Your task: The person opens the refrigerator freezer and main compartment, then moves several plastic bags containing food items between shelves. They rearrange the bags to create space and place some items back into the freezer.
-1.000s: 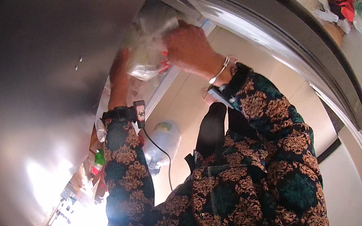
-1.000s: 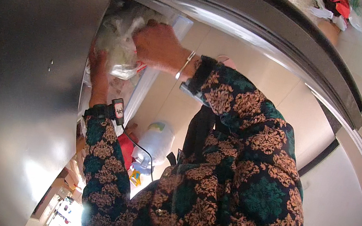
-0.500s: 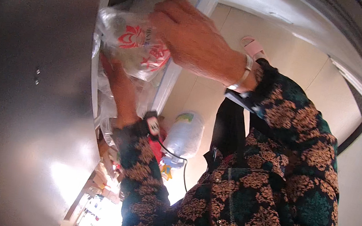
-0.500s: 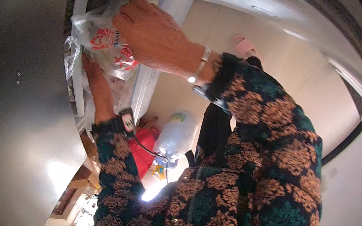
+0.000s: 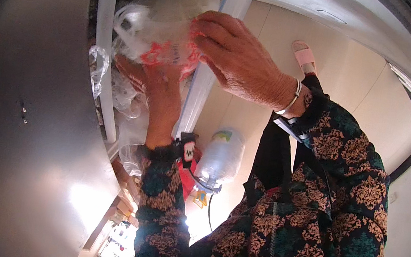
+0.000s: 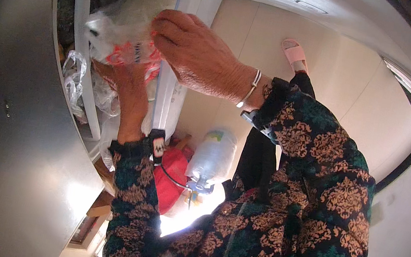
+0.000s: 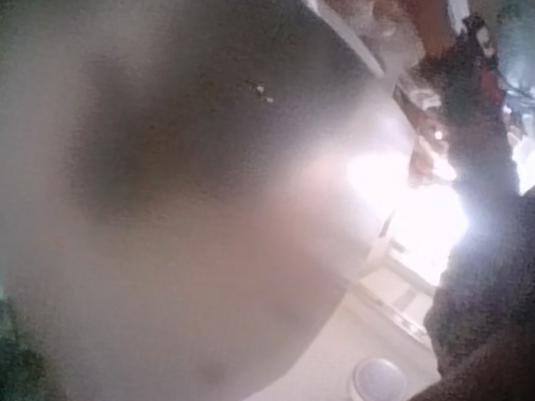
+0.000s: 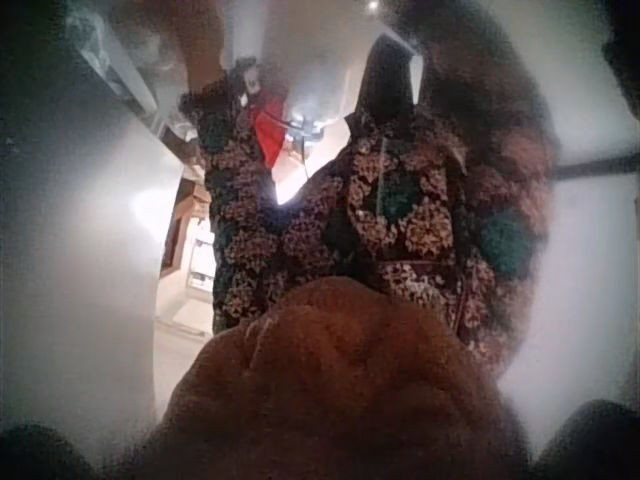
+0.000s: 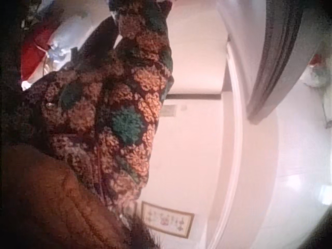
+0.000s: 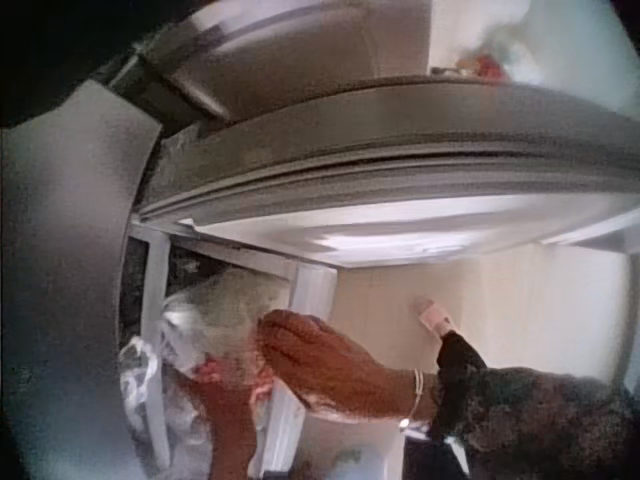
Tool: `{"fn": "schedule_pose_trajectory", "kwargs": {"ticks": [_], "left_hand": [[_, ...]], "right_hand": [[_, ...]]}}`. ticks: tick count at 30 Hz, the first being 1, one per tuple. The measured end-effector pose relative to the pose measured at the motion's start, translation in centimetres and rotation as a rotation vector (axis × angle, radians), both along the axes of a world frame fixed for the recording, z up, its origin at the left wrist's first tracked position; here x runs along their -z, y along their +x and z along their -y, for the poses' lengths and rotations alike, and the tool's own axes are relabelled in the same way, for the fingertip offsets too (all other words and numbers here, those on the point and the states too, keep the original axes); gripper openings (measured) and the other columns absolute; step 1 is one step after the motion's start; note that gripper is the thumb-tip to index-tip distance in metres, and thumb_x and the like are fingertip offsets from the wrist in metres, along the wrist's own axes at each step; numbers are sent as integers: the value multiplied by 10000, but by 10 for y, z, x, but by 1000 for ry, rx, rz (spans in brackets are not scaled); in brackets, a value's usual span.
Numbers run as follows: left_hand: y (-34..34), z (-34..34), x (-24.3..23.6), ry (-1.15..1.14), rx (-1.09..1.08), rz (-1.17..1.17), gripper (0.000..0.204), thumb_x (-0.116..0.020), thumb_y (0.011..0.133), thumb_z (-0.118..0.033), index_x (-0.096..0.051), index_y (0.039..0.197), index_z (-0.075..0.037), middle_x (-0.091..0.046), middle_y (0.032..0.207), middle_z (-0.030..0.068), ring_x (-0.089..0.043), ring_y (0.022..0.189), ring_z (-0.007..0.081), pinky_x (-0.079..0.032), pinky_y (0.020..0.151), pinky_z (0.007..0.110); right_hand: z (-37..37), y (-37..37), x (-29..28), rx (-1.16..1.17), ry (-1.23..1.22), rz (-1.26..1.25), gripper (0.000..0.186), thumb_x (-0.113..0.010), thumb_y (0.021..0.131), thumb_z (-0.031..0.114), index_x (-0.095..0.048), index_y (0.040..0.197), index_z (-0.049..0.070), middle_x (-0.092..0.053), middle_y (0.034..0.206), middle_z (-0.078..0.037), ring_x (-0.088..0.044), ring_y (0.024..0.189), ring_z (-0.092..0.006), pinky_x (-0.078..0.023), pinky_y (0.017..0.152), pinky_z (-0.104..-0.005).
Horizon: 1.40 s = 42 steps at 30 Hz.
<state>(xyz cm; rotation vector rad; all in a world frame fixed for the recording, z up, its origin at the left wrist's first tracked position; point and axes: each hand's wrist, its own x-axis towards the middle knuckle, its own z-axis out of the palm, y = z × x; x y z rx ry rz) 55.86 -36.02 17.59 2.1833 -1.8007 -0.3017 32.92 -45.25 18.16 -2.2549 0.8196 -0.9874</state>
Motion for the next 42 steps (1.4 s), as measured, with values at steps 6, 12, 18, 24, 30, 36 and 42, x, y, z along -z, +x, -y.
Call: {"fn": "schedule_pose_trajectory", "kwargs": {"ticks": [6, 12, 18, 24, 30, 36, 42], "left_hand": [[15, 19, 7, 96, -21, 71, 904, -503, 995, -517, -99, 1536, 84, 87, 1549, 423, 10, 1454, 558, -19, 1180, 601], [10, 11, -30, 219, 26, -49, 820, -639, 944, -449, -281, 1524, 8, -108, 1597, 308, -62, 1482, 460, -65, 1198, 534], [5, -6, -98, 236, -113, -298, 791, -682, 920, -362, -300, 1545, -63, -272, 1590, 205, -323, 1439, 354, -213, 1205, 433], [-44, -61, -137, -45, -362, -776, 502, -599, 983, -251, -490, 1341, 83, -626, 1242, 234, -623, 1131, 308, -457, 1045, 443], [-98, -84, -124, 440, -765, -1826, 569, -506, 1020, -342, -428, 1432, 43, -584, 1328, 242, -624, 1139, 341, -478, 1010, 470], [-102, -78, -101, -69, -949, -2470, 560, -423, 1043, -258, -317, 1504, 43, -405, 1548, 185, -472, 1376, 303, -405, 1118, 471], [-88, -57, -95, -363, -1013, -2186, 417, -459, 995, -100, -487, 1396, 14, -523, 1445, 189, -467, 1384, 297, -375, 1175, 444]], "right_hand": [[-1, 9, 2, 4, 32, 96, 467, -759, 733, -17, -595, 1167, 42, -563, 1269, -108, -508, 1249, -324, -463, 1026, -425], [2, 4, -17, 49, 223, 337, 365, -670, 798, -82, -630, 1139, 43, -623, 1165, -118, -588, 1116, -321, -496, 929, -410], [0, -13, -35, 188, 424, 354, 185, -612, 902, -34, -641, 1076, 24, -646, 998, -97, -644, 931, -208, -516, 796, -300], [-16, -1, -34, 95, 968, 358, 258, -666, 913, 149, -483, 1010, -5, -646, 882, -219, -674, 815, -393, -523, 725, -457], [-13, -20, -61, -62, 1354, 525, 254, -592, 976, 40, -368, 1094, 19, -572, 1026, -106, -670, 898, -154, -582, 804, -312], [-11, -12, -77, 57, 1477, 655, 209, -567, 986, 26, -371, 1057, 20, -574, 1001, -110, -681, 866, -154, -606, 757, -302], [1, 18, -63, -58, 1291, 686, 155, -526, 992, 43, -374, 985, 15, -617, 870, -134, -721, 777, -202, -564, 673, -305]]}}
